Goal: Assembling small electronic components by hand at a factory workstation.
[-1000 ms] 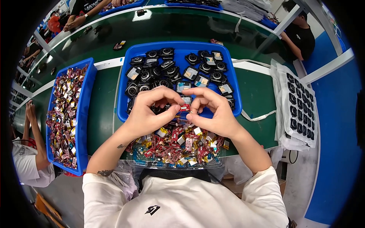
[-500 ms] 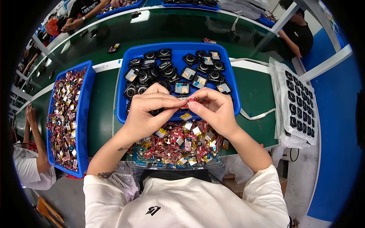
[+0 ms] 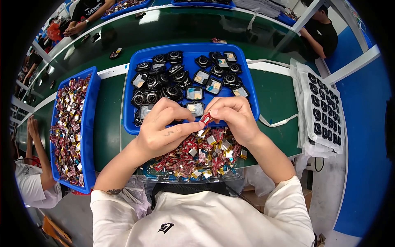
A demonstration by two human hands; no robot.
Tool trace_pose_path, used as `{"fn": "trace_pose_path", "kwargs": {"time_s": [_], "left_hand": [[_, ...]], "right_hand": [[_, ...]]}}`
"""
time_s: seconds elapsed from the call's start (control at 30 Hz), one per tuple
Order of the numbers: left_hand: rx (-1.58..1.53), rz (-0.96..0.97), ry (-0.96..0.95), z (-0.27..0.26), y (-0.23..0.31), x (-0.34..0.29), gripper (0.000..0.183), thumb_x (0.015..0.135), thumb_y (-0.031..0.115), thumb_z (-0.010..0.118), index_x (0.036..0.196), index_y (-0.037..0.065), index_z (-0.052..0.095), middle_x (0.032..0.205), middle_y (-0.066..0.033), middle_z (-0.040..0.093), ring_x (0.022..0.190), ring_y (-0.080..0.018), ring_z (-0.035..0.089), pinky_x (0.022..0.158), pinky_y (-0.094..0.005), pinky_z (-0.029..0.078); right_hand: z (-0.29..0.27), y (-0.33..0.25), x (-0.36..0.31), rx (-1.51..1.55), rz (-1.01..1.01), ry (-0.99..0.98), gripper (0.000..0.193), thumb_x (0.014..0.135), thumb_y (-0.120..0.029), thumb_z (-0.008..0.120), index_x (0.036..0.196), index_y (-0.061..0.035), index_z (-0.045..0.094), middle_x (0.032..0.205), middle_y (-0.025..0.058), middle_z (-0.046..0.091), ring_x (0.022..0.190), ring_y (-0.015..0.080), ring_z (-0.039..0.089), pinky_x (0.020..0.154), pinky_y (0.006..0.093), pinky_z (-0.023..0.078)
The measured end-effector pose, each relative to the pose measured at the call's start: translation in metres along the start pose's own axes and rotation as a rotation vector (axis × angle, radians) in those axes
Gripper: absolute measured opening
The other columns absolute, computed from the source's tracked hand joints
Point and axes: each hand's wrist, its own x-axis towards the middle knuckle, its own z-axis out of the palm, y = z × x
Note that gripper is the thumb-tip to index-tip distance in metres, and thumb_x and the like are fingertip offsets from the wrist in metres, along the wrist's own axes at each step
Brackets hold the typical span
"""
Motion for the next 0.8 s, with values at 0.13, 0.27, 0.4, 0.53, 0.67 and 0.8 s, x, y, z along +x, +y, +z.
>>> {"fn": "trace_pose_path", "kwargs": {"time_s": [0.13,0.27,0.4,0.53,0.67,0.8], "left_hand": [[-0.009,0.027,0.043,-0.002,0.0,0.0,0.031,0.056,-0.001,0.078,0.086,0.006,0.069,0.089,-0.0065,0.064,0.071,-0.0199,0.055,0.058,-0.0283,0.044],[-0.028,-0.079,0.106,-0.001,0.0,0.003,0.024,0.057,-0.004,0.075,0.078,0.005,0.066,0.086,-0.0069,0.065,0.073,-0.0206,0.058,0.059,-0.0295,0.046],[-0.132,-0.179,0.104,0.002,-0.002,0.001,0.018,0.061,-0.006,0.071,0.073,0.003,0.06,0.075,-0.0069,0.065,0.07,-0.0217,0.06,0.06,-0.03,0.047],[-0.143,-0.254,0.057,0.001,-0.002,0.001,0.017,0.063,-0.004,0.072,0.072,0.003,0.059,0.072,-0.0063,0.063,0.066,-0.0201,0.058,0.059,-0.0281,0.046],[-0.236,-0.485,-0.075,-0.005,0.0,0.0,0.015,0.068,0.001,0.073,0.078,0.002,0.062,0.069,-0.0045,0.061,0.061,-0.0145,0.054,0.056,-0.0249,0.043],[-0.407,-0.67,-0.145,-0.002,-0.001,-0.003,0.013,0.074,0.005,0.073,0.085,0.002,0.067,0.068,-0.0026,0.059,0.06,-0.0095,0.051,0.055,-0.0227,0.041]], "right_hand": [[0.01,-0.007,-0.001,-0.113,0.045,0.035,0.014,0.085,-0.009,0.059,0.083,0.0023,0.066,0.085,0.009,0.065,0.072,0.0109,0.055,0.066,0.024,0.044],[0.018,0.0,0.0,-0.379,-0.232,0.173,0.014,0.082,-0.013,0.067,0.086,0.0,0.066,0.085,0.005,0.064,0.075,0.0079,0.056,0.06,0.022,0.044],[0.018,-0.011,-0.003,-0.701,-0.506,0.032,0.024,0.068,-0.014,0.078,0.085,-0.0028,0.066,0.085,0.0068,0.062,0.076,0.0163,0.057,0.064,0.0261,0.044],[0.015,-0.006,0.0,-0.783,-0.569,0.005,0.021,0.064,-0.008,0.078,0.081,-0.0038,0.068,0.079,0.0063,0.062,0.075,0.0195,0.058,0.066,0.0286,0.045],[0.014,-0.007,-0.002,-0.659,-0.307,0.078,0.018,0.068,-0.006,0.075,0.085,-0.004,0.069,0.077,0.0036,0.064,0.067,0.012,0.056,0.057,0.0237,0.042],[0.009,-0.005,-0.001,-0.623,-0.291,0.09,0.015,0.073,0.0,0.073,0.087,-0.0004,0.068,0.079,0.0043,0.063,0.063,0.0073,0.051,0.054,0.021,0.039]]}}
